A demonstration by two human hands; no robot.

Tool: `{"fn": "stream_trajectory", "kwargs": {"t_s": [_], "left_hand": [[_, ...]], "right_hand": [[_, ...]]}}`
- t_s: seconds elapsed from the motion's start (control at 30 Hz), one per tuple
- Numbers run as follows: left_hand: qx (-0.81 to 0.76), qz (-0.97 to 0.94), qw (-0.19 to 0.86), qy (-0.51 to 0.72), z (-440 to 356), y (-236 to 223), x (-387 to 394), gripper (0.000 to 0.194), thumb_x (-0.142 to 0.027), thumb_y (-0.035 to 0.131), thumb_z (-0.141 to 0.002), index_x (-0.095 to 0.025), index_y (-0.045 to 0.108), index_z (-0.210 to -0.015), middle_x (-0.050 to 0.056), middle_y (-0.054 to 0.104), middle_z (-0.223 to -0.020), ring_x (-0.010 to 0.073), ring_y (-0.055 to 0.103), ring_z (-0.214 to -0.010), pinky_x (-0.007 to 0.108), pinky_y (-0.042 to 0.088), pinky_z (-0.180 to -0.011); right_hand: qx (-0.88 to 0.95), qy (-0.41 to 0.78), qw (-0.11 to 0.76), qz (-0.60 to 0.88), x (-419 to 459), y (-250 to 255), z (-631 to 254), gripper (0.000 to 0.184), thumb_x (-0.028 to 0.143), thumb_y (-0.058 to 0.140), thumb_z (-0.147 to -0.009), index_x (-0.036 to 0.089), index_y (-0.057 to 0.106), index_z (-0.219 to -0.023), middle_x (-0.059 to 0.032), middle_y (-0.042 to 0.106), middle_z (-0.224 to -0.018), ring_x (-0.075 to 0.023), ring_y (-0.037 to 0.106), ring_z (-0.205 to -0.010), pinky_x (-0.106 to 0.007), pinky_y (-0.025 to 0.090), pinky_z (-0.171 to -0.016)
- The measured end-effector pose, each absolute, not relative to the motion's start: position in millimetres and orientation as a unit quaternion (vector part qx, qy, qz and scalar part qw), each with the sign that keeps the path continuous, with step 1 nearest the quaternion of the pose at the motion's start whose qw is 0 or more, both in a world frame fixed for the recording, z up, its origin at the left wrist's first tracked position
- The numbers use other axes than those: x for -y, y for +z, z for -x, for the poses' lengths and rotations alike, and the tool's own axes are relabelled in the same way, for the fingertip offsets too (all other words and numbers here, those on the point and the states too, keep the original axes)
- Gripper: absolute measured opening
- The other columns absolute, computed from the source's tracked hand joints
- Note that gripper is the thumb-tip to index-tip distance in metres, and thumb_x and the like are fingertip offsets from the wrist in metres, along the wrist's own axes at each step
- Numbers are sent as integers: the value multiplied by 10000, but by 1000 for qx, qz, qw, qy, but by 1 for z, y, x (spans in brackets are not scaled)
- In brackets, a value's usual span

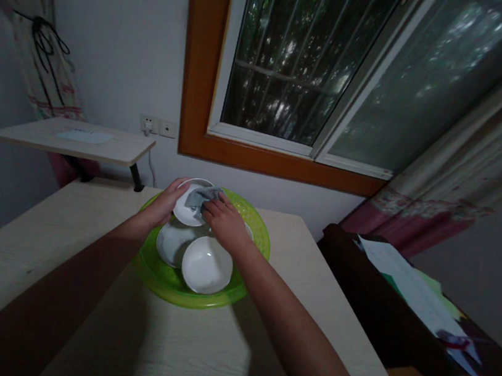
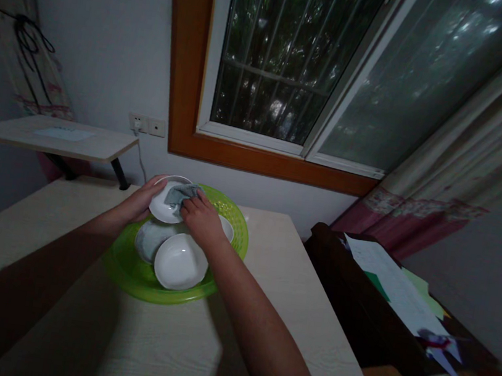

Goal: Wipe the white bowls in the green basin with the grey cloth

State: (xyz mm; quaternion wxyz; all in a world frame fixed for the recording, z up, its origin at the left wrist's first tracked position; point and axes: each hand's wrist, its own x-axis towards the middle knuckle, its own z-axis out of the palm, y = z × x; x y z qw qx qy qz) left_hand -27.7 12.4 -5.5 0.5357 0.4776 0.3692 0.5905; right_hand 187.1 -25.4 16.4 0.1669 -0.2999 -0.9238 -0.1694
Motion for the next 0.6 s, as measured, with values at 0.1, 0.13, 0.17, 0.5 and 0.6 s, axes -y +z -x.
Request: {"fn": "stream_trajectory", "kwargs": {"t_s": [0.1,0.13,0.17,0.5,0.6], "left_hand": [[-380,-469,531,595,27,-4,-12,549,-530,720,-871,-210,602,-1301,77,725,-1078,212,677,-857,310,547,-735],[-384,-465,531,595,27,-3,-11,538,-521,715,-879,-213,599,-1304,76,724,-1076,212,675,-849,307,545,-722],[-387,-463,532,594,27,-2,-11,525,-509,711,-887,-214,598,-1306,76,723,-1074,209,672,-840,302,543,-708],[-400,-486,492,601,29,-6,-12,511,-548,675,-920,-217,597,-1300,92,699,-1152,227,677,-962,324,565,-815],[-398,-485,501,596,29,-8,-13,493,-530,653,-946,-229,582,-1330,87,702,-1139,227,678,-949,319,566,-789]], "right_hand": [[928,-177,156,289,26,16,-188,260,165,550,-1069,157,772,-1204,-133,729,-1370,-271,616,-1315,-533,268,-1334],[931,-177,151,282,26,16,-188,262,179,554,-1073,167,772,-1217,-124,731,-1379,-276,609,-1324,-541,270,-1329],[934,-175,147,275,25,15,-188,260,192,561,-1074,177,772,-1225,-115,735,-1383,-278,603,-1333,-543,273,-1325],[952,-121,99,265,29,8,-179,312,159,576,-1044,129,691,-1332,-143,782,-1231,-255,708,-1155,-386,494,-1093],[952,-100,109,267,32,10,-178,282,302,619,-1048,129,725,-1244,-151,785,-1229,-272,718,-1154,-428,457,-1156]]}}
